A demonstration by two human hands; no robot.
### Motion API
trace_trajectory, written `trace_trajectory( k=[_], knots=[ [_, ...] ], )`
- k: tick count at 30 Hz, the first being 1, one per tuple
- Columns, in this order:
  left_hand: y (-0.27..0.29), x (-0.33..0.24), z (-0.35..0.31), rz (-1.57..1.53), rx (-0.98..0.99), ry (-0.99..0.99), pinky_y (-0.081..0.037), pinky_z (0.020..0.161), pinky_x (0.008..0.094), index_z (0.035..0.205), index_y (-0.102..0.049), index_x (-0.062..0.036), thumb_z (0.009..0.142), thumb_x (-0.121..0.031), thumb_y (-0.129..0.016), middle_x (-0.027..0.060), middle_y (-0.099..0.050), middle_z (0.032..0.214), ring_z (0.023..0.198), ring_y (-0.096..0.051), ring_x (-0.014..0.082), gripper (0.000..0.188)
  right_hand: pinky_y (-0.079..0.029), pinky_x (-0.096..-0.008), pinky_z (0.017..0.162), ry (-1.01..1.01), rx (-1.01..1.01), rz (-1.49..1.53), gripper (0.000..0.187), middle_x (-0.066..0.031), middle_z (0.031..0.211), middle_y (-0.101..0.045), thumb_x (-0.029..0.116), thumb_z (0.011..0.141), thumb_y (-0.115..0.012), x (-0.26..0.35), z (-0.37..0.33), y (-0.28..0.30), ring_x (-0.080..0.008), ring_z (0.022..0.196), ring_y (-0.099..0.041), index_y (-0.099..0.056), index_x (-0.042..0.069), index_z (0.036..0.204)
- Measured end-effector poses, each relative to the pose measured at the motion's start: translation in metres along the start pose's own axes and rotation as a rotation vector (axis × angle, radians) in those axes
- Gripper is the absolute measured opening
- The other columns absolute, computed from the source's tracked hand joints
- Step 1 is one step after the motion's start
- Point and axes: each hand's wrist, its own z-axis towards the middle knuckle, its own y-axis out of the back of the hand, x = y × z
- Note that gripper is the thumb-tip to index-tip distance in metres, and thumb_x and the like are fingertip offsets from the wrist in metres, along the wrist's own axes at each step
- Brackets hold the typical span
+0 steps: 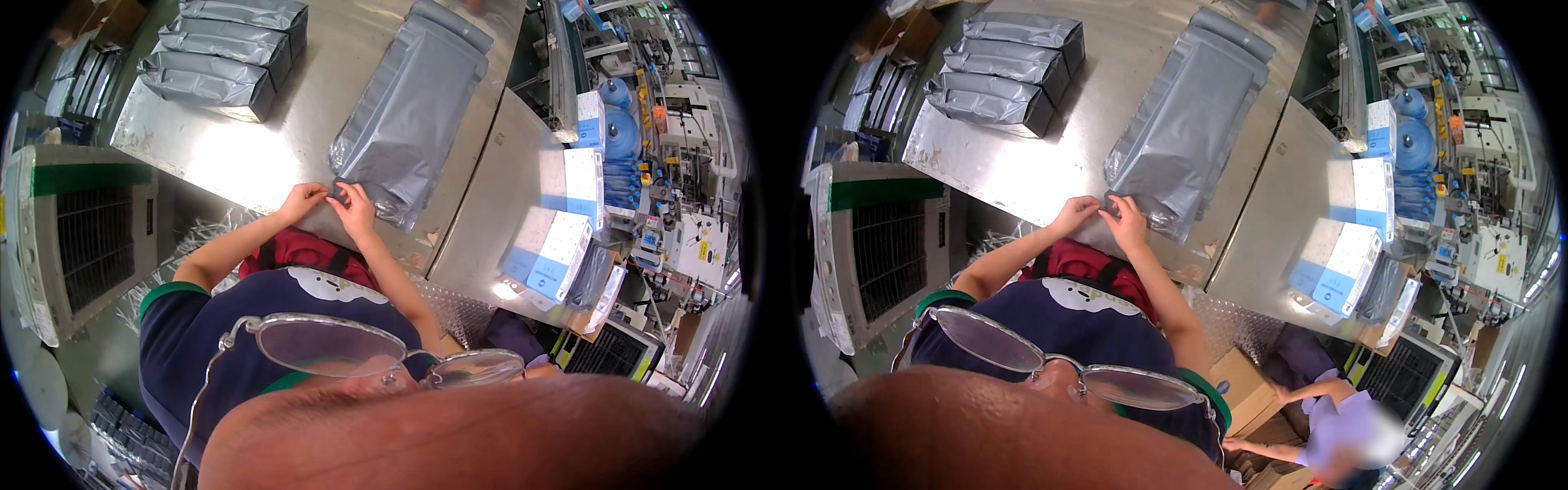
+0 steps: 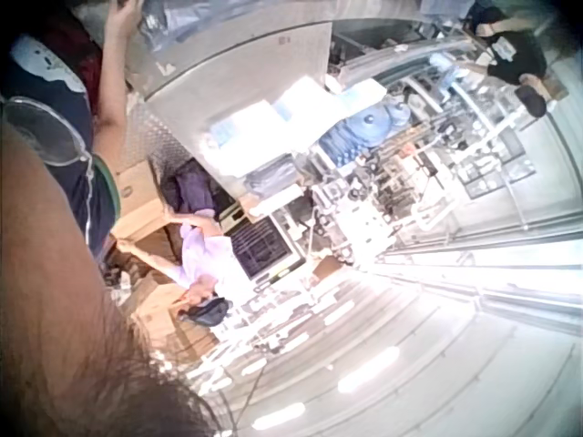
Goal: The person places product boxes into gray shipping bags and stacks the filled bags on a metal table.
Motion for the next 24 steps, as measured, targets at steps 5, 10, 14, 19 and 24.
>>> trace_trajectory(
  k=[5, 10, 14, 19, 24],
  knots=[
    [-0.003, 0.003, 0.007, -0.088, 0.124, -0.028, -0.038, 0.057, 0.0196, 0.084, -0.053, 0.0006, 0.078, -0.009, -0.046, 0.0008, -0.054, 0.070, 0.062, -0.046, 0.0066, 0.013, -0.036, -0.0203, 0.047, -0.051, -0.063, 0.149, 0.015, -0.0013, 0.061, -0.048, 0.010, 0.068, -0.061, -0.026, -0.001, -0.019, -0.0078, 0.053, -0.045, -0.054, 0.002, 0.080],
    [0.000, 0.005, 0.004, -0.124, 0.063, 0.045, -0.039, 0.060, 0.0213, 0.080, -0.052, 0.0007, 0.078, -0.009, -0.047, 0.0022, -0.054, 0.066, 0.061, -0.047, 0.0079, 0.011, -0.036, -0.0228, 0.050, -0.426, -0.336, 0.490, 0.013, -0.0013, 0.062, -0.050, 0.014, 0.074, -0.055, -0.058, -0.051, 0.016, -0.0068, 0.055, -0.044, -0.052, 0.001, 0.074],
    [0.022, 0.004, -0.004, 0.380, 0.014, -0.063, -0.040, 0.065, 0.0277, 0.087, -0.050, -0.0018, 0.070, -0.006, -0.050, 0.0092, -0.054, 0.077, 0.071, -0.050, 0.0190, 0.018, -0.042, -0.0398, 0.062, -0.235, 0.967, -0.661, 0.020, -0.0173, 0.076, -0.054, 0.013, 0.075, -0.041, -0.146, -0.286, 0.084, -0.0289, 0.075, -0.055, -0.051, 0.004, 0.091],
    [0.033, -0.074, 0.014, 1.472, 0.139, -1.057, -0.028, 0.090, 0.0399, 0.112, -0.037, -0.0095, 0.067, -0.008, -0.048, 0.0070, -0.040, 0.114, 0.107, -0.037, 0.0225, 0.046, -0.040, -0.0374, 0.064, -0.246, 0.697, -0.890, 0.054, -0.0116, 0.080, -0.054, 0.011, 0.069, -0.048, -0.077, -0.157, 0.137, -0.0246, 0.077, -0.052, -0.030, 0.011, 0.120],
    [0.025, -0.079, 0.068, 1.356, 0.413, -1.380, -0.022, 0.095, 0.0415, 0.097, -0.049, -0.0075, 0.067, -0.010, -0.047, 0.0079, -0.049, 0.101, 0.100, -0.043, 0.0235, 0.030, -0.037, -0.0296, 0.056, 0.525, 0.307, -0.928, 0.046, -0.0037, 0.066, -0.049, 0.010, 0.061, -0.053, -0.086, -0.022, 0.151, -0.0179, 0.063, -0.049, -0.045, 0.012, 0.107]
  ],
)
